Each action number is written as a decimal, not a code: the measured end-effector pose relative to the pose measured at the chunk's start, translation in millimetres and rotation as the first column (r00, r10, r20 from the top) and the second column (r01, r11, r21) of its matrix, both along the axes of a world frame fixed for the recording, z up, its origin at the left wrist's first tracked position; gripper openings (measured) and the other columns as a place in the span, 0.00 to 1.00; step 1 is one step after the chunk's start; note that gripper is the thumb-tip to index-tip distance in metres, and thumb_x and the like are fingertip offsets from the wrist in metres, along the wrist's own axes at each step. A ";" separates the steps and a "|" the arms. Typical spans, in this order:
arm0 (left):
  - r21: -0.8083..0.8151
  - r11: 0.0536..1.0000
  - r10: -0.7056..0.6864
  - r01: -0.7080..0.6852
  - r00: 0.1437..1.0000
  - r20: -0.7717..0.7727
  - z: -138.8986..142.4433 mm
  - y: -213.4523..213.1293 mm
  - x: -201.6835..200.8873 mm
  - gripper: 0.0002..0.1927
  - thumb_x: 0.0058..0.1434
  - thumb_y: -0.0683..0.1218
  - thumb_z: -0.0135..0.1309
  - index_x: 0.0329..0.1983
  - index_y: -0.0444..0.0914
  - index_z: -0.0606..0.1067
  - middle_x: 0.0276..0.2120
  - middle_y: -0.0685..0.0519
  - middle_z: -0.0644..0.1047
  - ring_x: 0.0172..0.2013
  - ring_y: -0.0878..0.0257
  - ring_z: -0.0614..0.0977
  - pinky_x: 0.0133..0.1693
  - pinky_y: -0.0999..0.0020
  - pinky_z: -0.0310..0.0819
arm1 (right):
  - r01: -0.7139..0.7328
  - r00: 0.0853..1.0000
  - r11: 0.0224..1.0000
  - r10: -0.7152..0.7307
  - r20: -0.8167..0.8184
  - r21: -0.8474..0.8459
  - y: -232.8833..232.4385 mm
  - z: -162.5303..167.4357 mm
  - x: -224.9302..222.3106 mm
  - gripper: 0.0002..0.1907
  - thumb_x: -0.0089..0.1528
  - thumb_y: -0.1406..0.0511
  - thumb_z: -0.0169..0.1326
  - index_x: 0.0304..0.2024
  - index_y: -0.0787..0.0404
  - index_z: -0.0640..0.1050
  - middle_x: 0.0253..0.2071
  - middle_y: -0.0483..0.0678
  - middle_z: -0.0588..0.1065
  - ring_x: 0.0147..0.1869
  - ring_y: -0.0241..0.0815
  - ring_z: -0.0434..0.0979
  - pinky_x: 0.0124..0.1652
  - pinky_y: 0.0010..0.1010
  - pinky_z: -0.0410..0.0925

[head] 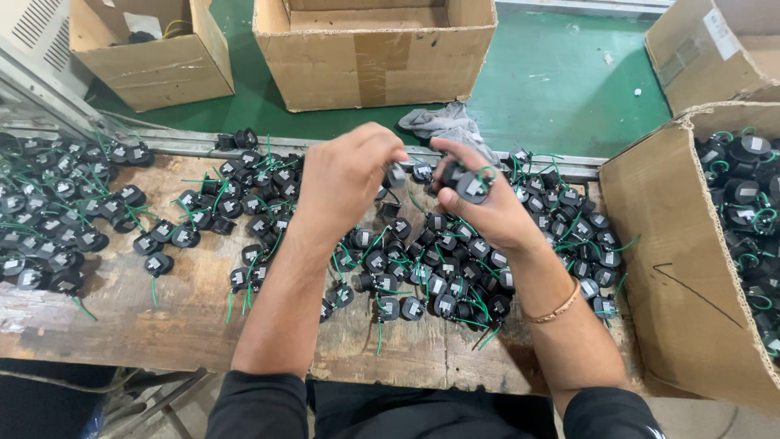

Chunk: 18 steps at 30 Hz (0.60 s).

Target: The person picks up black plug adapters with green wires from the workbench, folds and wraps the wire around each adapter by hand, and places the finished adapters into a cardboard box beside the bench. They repeat this handling one adapter at a time across the episode.

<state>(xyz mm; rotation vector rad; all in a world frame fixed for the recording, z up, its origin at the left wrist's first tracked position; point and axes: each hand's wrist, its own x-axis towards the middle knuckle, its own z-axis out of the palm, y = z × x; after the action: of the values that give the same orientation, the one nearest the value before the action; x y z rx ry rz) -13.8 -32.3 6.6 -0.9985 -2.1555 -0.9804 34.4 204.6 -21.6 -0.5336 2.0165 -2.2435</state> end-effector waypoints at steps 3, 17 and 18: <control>0.088 0.993 -0.072 0.072 0.997 -0.003 3.2 13.1 10.9 0.06 0.61 0.38 0.59 0.39 0.42 0.78 0.38 0.55 0.81 0.36 0.54 0.84 0.35 0.63 0.78 | -0.078 0.990 0.991 0.090 -0.112 0.106 -10.7 -9.7 -1.0 0.34 0.60 0.59 0.65 0.65 0.62 0.67 0.49 0.38 0.72 0.52 0.28 0.70 0.51 0.24 0.67; 0.345 0.901 -0.361 0.262 0.895 0.263 -6.2 22.0 9.2 0.07 0.62 0.45 0.64 0.38 0.37 0.81 0.42 0.51 0.83 0.43 0.61 0.86 0.46 0.67 0.80 | 0.351 0.860 0.882 -0.170 -0.482 0.314 -6.1 -3.6 8.2 0.20 0.58 0.59 0.70 0.43 0.67 0.77 0.42 0.47 0.75 0.48 0.39 0.74 0.48 0.28 0.68; 0.337 0.907 -0.351 0.252 0.894 0.277 -6.4 25.7 10.5 0.09 0.59 0.47 0.66 0.36 0.37 0.81 0.40 0.52 0.83 0.43 0.62 0.86 0.46 0.67 0.79 | 0.420 0.816 0.835 -0.178 -0.550 0.354 -9.4 -0.6 9.9 0.20 0.56 0.61 0.70 0.41 0.67 0.78 0.42 0.48 0.76 0.48 0.42 0.76 0.49 0.30 0.69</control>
<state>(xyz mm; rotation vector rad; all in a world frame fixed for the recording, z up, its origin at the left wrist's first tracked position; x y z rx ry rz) -3.2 -6.7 0.1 -1.1067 -2.0557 -1.6753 44.2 195.3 -22.2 -0.8469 2.9841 -1.7551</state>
